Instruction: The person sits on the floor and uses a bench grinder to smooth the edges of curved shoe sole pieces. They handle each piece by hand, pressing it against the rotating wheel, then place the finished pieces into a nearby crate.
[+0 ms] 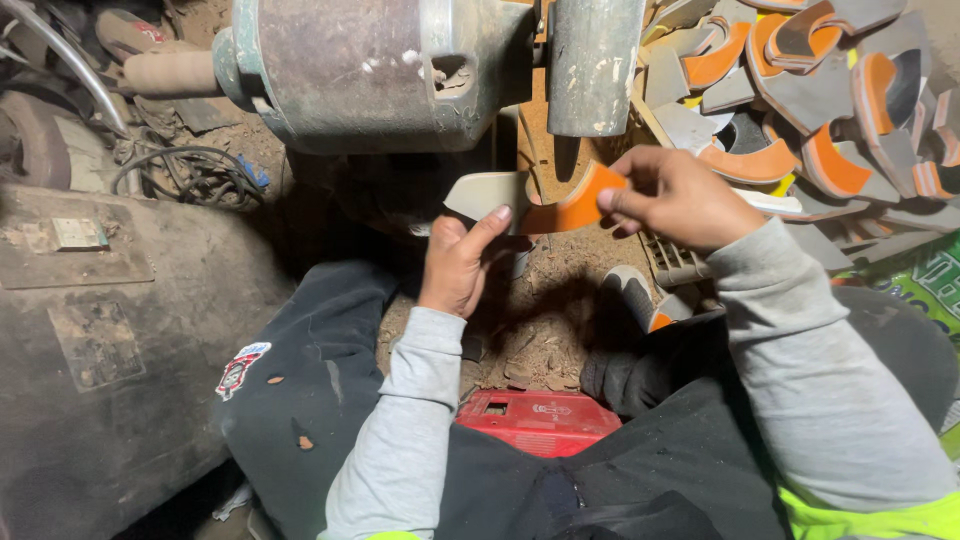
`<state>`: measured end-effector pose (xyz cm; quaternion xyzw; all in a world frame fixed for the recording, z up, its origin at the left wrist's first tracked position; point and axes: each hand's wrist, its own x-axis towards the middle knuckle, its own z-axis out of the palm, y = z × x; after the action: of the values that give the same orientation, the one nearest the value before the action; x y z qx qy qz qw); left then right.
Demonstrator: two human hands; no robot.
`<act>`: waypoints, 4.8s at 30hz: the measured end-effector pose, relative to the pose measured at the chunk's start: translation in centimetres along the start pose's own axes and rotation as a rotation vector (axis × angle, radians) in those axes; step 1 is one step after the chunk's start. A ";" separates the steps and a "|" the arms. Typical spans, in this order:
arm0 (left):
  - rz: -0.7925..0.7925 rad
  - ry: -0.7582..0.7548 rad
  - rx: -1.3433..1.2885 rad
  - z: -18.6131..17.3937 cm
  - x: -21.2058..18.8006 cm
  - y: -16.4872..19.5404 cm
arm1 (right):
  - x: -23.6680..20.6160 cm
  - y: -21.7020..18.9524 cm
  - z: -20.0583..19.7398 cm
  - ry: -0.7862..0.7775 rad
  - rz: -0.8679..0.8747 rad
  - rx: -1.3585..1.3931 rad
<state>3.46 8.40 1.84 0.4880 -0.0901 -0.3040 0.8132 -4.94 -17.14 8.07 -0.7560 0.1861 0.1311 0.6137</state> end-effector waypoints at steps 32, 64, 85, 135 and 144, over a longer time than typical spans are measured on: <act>-0.316 -0.060 -0.470 2.0 1.9 -6.9 | 2.3 -2.2 -2.2 0.307 -0.241 -0.177; -0.281 0.045 -0.288 -2.1 1.0 -2.5 | 1.1 0.4 3.7 0.223 -0.228 0.221; -0.157 -0.009 -0.214 -0.5 0.9 -2.4 | 0.1 -0.8 -1.1 0.116 -0.179 0.000; -0.045 0.099 0.147 -1.8 0.0 1.0 | -0.5 1.2 2.2 -0.134 -0.111 0.031; -0.145 -0.023 -0.147 -0.4 1.1 -3.1 | -0.3 -0.8 -1.5 0.042 -0.060 0.008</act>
<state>3.21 7.01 -1.16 0.4288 -0.0414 -0.3734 0.8216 -4.92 -18.46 9.26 -0.7613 0.1768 0.0962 0.6164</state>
